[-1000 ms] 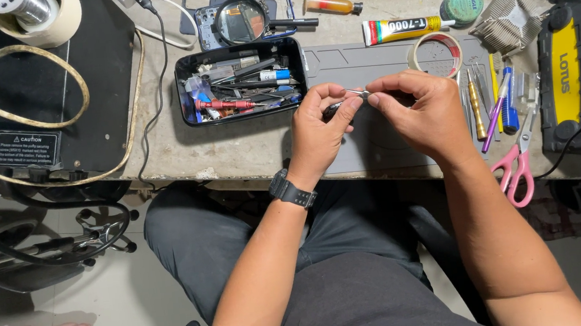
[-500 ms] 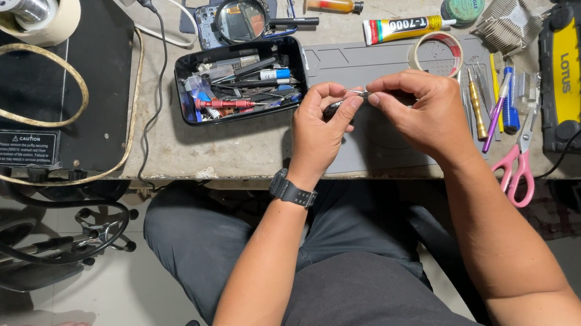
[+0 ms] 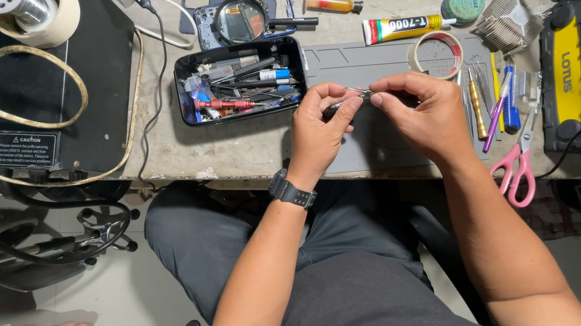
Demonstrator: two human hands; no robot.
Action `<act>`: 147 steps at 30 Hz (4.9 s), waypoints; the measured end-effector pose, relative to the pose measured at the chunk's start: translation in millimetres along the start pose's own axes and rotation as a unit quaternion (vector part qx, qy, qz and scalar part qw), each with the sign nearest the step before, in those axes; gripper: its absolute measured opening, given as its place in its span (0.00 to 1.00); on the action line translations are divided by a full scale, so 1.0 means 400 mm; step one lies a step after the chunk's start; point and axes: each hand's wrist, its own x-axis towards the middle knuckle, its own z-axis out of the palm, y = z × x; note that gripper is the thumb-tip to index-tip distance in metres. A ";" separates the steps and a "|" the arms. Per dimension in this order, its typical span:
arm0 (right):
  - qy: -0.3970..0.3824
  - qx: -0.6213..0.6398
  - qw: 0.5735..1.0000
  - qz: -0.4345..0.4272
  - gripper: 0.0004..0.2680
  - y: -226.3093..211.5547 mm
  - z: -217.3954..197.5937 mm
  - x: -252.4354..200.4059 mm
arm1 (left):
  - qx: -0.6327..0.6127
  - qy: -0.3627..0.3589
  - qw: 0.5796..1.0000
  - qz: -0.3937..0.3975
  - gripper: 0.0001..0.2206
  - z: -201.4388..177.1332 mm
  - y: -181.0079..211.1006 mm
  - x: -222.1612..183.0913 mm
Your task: The person is using a small metal pry tool to inspect and clean the edges of a smartphone battery on a repair bench.
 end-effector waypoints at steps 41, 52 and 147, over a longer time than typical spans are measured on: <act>0.142 -0.045 0.971 -0.186 0.08 -0.041 0.021 -0.094 | -0.030 -0.008 0.999 0.005 0.18 -0.001 -0.023 0.001; 0.201 -0.082 0.955 -0.200 0.08 -0.014 0.076 -0.126 | -0.020 -0.017 0.999 0.028 0.17 -0.005 -0.032 0.002; 0.024 0.137 0.983 -0.120 0.10 0.085 -0.069 -0.025 | 0.156 -0.097 0.983 0.016 0.16 -0.050 0.202 0.096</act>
